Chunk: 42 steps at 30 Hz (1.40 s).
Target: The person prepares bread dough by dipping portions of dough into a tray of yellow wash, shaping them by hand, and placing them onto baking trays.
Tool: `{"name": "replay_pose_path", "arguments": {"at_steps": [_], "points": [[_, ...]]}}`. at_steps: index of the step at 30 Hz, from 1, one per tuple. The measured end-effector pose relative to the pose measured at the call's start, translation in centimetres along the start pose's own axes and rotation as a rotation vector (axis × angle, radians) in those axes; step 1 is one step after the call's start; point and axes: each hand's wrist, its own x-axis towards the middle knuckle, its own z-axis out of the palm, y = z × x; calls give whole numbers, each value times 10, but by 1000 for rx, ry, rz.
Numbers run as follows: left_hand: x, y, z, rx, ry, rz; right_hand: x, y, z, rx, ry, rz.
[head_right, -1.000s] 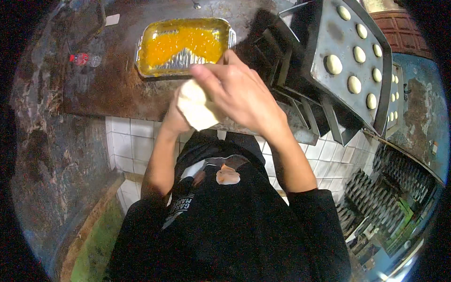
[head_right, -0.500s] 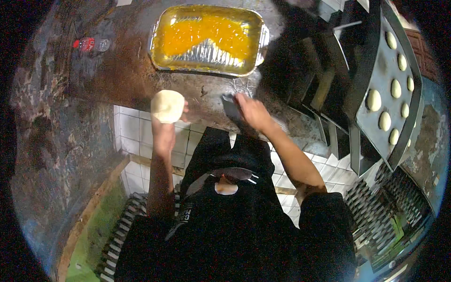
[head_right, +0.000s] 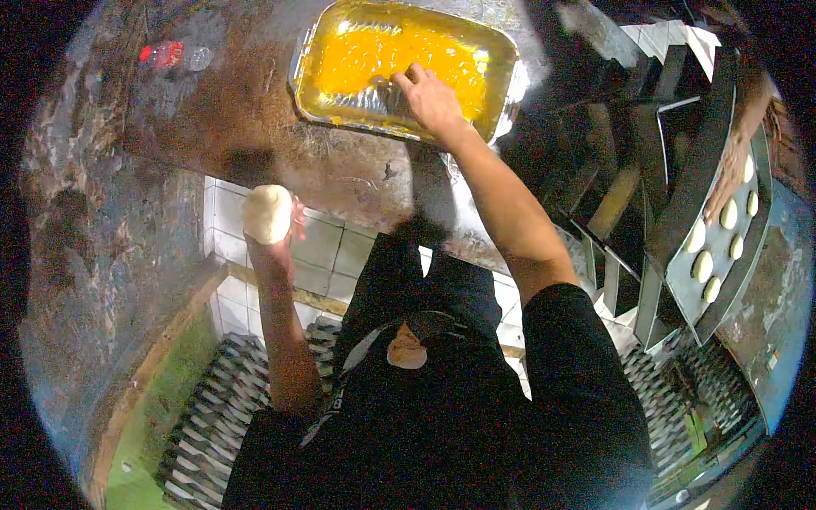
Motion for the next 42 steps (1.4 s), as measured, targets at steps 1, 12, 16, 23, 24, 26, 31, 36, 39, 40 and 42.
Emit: {"name": "replay_pose_path", "arguments": {"at_steps": [1, 12, 16, 23, 24, 26, 31, 36, 39, 40, 42], "points": [[0, -2, -3, -48, 0, -22, 2, 0, 2, -15, -22, -11], [16, 6, -3, 449, -104, 143, -8, 20, -19, 609, -398, 11], [25, 0, 13, 691, -85, 342, -35, -8, -66, 756, -435, 114], [16, 31, 75, 568, -271, 476, -104, -122, -180, 627, 69, -64], [11, 39, 84, 556, -278, 504, -110, -127, -181, 518, 123, -91], [13, 36, 87, 553, -278, 514, -125, -131, -175, 360, 234, -126], [15, 22, 94, 560, -322, 529, -173, -130, -160, 381, 323, -42], [9, 5, 103, 389, -364, 263, -261, -66, -50, 548, 161, 563], [-11, 26, 126, 554, -517, 206, -290, -23, -25, 363, -228, 648], [-7, 15, 116, 478, -564, 172, -271, -32, -54, 403, -124, 517], [-21, 31, 130, 438, -670, 113, -241, -59, -135, 589, 70, 343]]}}
